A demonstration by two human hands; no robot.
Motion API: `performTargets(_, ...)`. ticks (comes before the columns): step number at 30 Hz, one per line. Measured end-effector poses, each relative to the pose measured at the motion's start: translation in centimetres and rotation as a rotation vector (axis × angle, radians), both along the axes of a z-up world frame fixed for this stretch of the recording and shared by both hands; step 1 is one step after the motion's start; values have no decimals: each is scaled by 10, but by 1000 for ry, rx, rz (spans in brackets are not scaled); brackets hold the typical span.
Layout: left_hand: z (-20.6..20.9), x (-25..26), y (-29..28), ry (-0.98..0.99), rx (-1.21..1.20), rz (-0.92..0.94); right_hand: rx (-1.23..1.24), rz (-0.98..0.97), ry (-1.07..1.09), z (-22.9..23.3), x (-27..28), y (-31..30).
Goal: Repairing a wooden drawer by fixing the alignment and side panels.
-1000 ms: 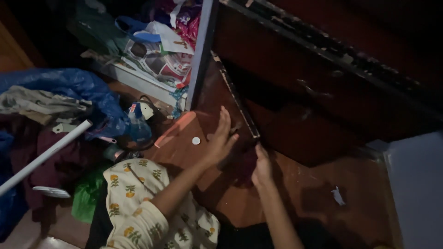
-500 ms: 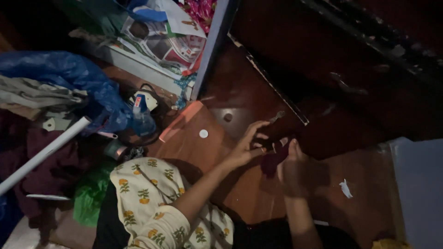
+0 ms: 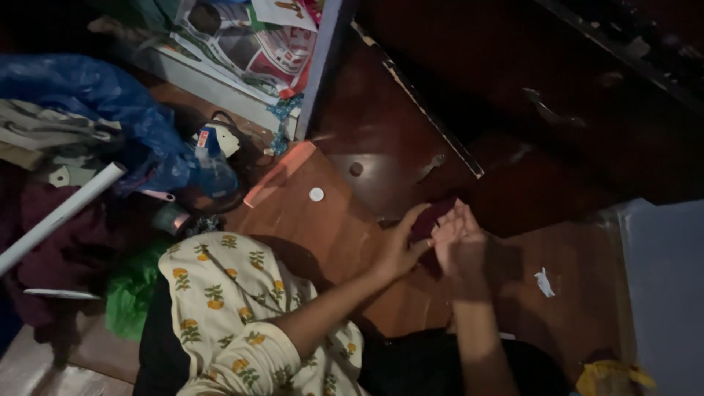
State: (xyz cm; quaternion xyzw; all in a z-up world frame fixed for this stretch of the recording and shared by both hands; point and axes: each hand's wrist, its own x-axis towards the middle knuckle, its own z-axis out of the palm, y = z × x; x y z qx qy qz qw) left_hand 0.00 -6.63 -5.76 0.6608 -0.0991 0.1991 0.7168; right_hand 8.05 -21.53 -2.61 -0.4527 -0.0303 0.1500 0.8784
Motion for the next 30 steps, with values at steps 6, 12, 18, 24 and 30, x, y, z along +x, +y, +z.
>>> performTargets(6, 30, -6, 29, 12, -22, 150, -193, -152, 185, -2, 31, -5)
performTargets(12, 93, -44, 58, -65, 142, 290, -1179, -197, -544, 57, 23, 21)
performTargets(18, 72, -50, 55, -63, 182, 314, -1246, -397, -1338, 58, 42, 13)
performTargets(24, 129, -56, 50, -60, 364, 360, -675, 33, -587, 52, 24, 32)
performTargets(30, 99, 28, 27, -325, 372, 477, -773, 19, -362, 51, 25, 30)
